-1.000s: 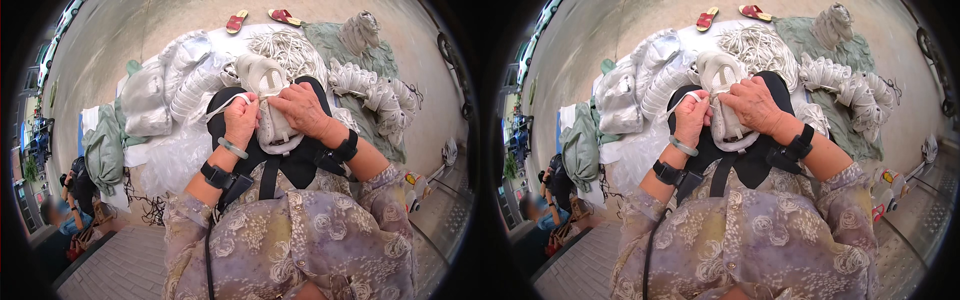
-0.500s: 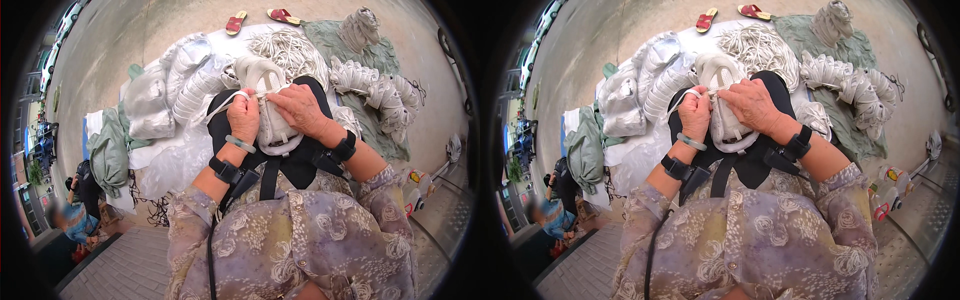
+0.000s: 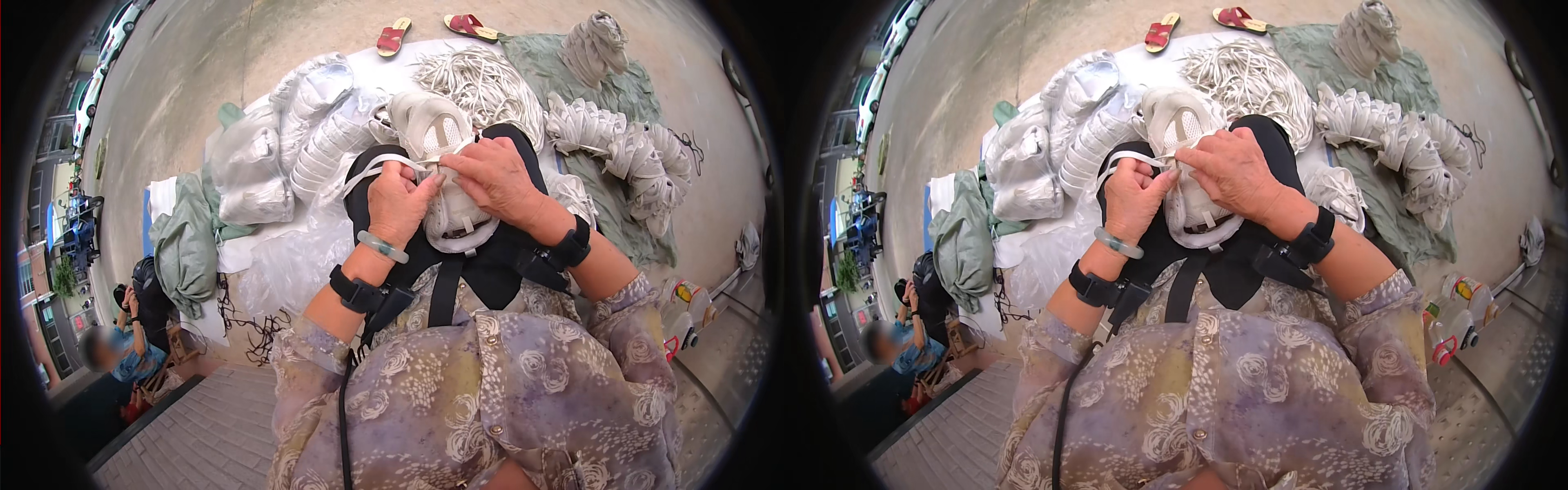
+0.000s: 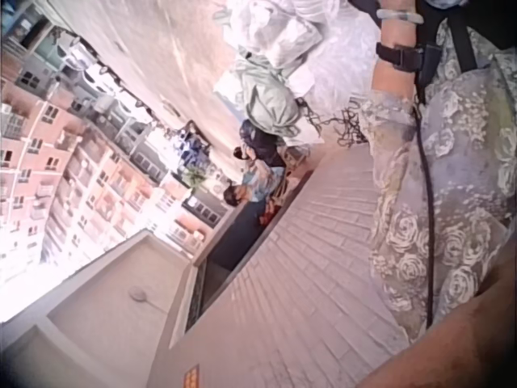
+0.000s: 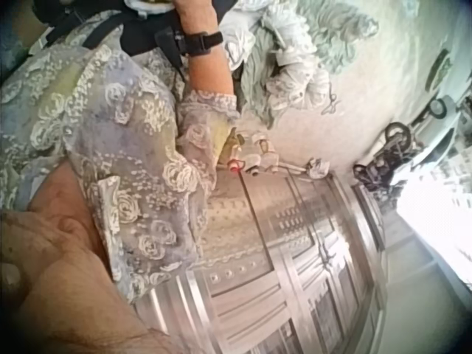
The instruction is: Manually insert and thread laces through the eyelets of a new white athletic shoe.
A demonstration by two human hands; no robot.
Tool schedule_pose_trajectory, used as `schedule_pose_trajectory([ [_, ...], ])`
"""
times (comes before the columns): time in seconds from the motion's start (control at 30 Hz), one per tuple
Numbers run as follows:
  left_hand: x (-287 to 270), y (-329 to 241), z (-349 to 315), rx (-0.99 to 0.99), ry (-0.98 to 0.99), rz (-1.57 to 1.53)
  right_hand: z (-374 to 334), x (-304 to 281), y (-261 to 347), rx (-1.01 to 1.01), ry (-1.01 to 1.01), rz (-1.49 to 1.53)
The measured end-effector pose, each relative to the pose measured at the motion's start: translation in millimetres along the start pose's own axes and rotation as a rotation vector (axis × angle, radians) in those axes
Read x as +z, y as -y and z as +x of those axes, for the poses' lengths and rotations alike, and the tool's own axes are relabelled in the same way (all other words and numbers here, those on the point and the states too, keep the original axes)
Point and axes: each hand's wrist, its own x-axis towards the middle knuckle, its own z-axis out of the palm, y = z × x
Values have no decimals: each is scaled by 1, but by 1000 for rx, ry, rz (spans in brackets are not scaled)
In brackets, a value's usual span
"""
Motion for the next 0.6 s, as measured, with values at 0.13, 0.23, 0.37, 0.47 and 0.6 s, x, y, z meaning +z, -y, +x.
schedule_pose_trajectory([
  [0.13,-1,-7,-16,226,44,138,1,2,6,-7,-65,37],
  [0.23,3,-6,-17,418,-24,192,5,13,10,16,-61,49],
  [0.37,3,-6,-15,458,12,278,8,22,10,113,-15,-11],
  [0.47,-2,-6,-12,270,135,335,10,27,17,141,-44,-12],
  [0.6,-6,-1,-6,121,190,111,11,30,20,147,-31,-56],
])
